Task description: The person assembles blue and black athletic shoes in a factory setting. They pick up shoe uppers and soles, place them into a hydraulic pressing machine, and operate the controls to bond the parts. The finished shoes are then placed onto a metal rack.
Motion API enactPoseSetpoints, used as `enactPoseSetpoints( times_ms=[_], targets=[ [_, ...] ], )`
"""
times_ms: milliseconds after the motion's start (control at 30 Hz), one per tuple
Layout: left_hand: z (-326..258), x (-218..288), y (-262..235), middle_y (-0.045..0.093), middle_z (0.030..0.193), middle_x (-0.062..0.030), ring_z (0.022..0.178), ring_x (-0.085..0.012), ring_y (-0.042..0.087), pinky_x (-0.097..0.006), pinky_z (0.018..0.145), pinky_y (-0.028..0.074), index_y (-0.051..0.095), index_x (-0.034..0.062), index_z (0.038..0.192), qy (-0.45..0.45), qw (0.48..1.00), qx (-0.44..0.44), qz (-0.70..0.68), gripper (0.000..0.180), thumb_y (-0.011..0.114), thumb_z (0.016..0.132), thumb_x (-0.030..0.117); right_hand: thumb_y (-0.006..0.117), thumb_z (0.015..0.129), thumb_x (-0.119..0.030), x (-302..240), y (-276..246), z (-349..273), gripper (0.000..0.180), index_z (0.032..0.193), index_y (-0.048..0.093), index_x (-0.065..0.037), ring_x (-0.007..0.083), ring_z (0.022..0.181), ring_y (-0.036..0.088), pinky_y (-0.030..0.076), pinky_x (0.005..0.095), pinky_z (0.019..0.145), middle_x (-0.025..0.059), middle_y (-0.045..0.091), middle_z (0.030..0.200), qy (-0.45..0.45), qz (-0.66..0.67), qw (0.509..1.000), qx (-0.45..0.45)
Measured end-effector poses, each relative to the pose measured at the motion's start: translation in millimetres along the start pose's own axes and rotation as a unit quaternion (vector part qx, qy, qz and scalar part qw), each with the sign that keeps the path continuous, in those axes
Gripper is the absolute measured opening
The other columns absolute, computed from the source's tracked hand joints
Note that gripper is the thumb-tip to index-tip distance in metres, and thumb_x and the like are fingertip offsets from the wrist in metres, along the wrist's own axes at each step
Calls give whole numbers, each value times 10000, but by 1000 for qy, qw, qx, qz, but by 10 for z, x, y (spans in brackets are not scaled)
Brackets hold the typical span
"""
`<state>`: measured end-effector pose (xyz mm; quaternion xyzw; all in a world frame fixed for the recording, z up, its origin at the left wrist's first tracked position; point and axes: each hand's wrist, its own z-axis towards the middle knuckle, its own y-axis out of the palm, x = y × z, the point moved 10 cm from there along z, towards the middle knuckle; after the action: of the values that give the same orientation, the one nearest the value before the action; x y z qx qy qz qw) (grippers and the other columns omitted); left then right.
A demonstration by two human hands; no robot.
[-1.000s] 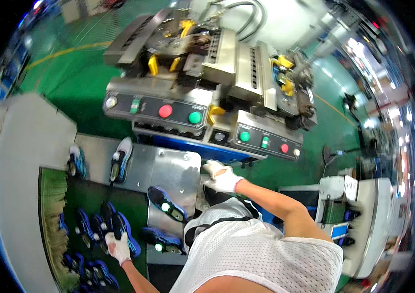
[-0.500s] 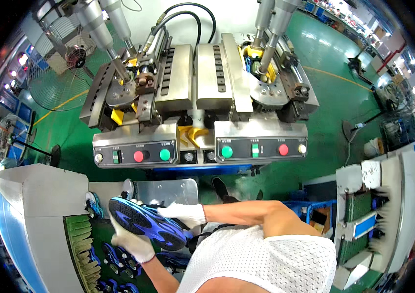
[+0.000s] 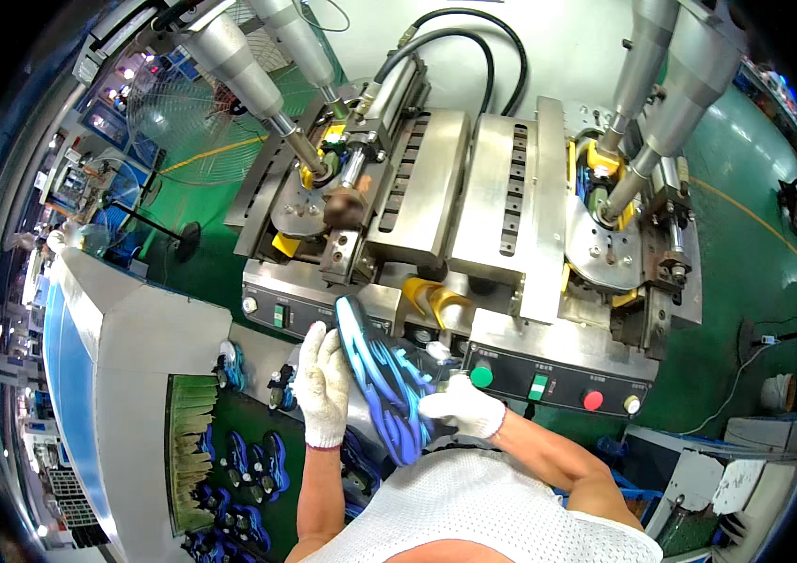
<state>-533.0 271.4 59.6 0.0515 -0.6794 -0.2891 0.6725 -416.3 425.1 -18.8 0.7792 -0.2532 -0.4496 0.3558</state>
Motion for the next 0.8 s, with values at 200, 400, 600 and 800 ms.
enactPoseSetpoints(
  times_ms=[200, 400, 600, 800],
  targets=[
    [-72, -4, -284, 513, 1407, -266, 1238, -371, 601, -462, 1052, 525, 325, -35, 1518, -15, 995, 46, 82, 604, 573, 1051, 257, 826, 800, -131, -590, 269, -193, 691, 1417, 536, -25, 228, 1079, 707, 604, 378, 913, 133, 692, 1255, -121, 21, 992, 1],
    [15, 164, -436, 520, 1436, -209, 1297, -290, 570, -410, 1119, 459, 342, -40, 1519, -7, 984, 42, 172, 525, 521, 1030, 27, 767, 822, -96, -571, 54, -132, 446, 1241, 645, -3, 131, 765, 677, 546, 265, 606, 95, 720, 977, -163, -3, 979, 118],
    [532, 674, -165, 604, 1363, -175, 1228, -291, 616, -385, 1060, 486, 595, -6, 1313, 149, 862, -16, 484, 378, 637, 938, -6, 724, 820, -51, -412, -77, -119, 594, 1375, 525, 20, 181, 887, 727, 614, 282, 683, 124, 719, 1105, -121, 11, 977, 175],
    [1547, 648, 83, 604, 1360, -191, 1267, -350, 578, -421, 1081, 451, 626, 6, 1272, 245, 752, -106, 603, 332, 631, 954, 101, 709, 840, -75, -546, 21, -118, 316, 1142, 654, 3, 76, 505, 540, 405, 213, 420, 3, 634, 715, -129, -28, 964, 231]
  ],
)
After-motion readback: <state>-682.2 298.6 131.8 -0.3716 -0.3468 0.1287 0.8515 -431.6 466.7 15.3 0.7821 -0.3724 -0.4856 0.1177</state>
